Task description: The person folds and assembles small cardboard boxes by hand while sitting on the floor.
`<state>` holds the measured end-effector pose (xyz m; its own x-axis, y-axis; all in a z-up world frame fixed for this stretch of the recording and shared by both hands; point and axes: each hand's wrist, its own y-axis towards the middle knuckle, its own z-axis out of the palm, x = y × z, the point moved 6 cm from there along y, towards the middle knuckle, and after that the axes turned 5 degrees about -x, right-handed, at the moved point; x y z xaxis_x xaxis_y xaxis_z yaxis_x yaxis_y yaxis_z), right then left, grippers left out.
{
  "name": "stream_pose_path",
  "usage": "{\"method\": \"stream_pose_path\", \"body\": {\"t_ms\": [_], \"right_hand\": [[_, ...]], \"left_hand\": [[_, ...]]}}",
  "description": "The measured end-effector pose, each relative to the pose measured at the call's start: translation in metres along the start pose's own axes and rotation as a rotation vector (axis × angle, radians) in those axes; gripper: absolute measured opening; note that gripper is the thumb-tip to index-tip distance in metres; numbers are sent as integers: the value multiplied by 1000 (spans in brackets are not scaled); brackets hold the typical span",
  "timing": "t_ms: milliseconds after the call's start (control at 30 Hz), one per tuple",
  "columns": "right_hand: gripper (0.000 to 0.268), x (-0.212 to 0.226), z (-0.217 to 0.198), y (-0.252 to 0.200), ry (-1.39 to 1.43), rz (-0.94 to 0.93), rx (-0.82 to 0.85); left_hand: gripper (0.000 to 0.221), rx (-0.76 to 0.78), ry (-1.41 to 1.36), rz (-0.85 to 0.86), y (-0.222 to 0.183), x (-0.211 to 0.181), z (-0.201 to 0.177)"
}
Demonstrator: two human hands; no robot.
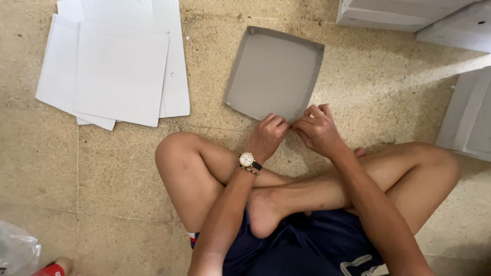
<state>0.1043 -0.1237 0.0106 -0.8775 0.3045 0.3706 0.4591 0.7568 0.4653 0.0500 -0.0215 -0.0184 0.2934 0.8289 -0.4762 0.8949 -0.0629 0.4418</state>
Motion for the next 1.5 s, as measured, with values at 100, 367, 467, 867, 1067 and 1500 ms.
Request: {"method": "stream_pose_path", "body": {"t_ms": [100, 367, 467, 867, 1067, 1500], "right_hand": [[7, -5, 9, -8, -24, 6, -3], [8, -11, 25, -23, -91, -1, 68], [9, -15, 31, -30, -106, 41, 117], [8, -10, 12, -35, -159, 232, 218], [31, -8, -20, -21, 119, 592, 106], [37, -28, 23, -62, 675, 1347, -128]], "left_hand": [[13, 16, 9, 1, -8, 5, 13], [17, 77, 4, -22, -17, 15, 39], [14, 133, 3, -35, -21, 21, 55], [28, 218, 30, -152, -4, 11, 33], [45, -254, -1, -631, 15, 40, -87], [53, -43, 53, -1036, -38, 98, -30]]}}
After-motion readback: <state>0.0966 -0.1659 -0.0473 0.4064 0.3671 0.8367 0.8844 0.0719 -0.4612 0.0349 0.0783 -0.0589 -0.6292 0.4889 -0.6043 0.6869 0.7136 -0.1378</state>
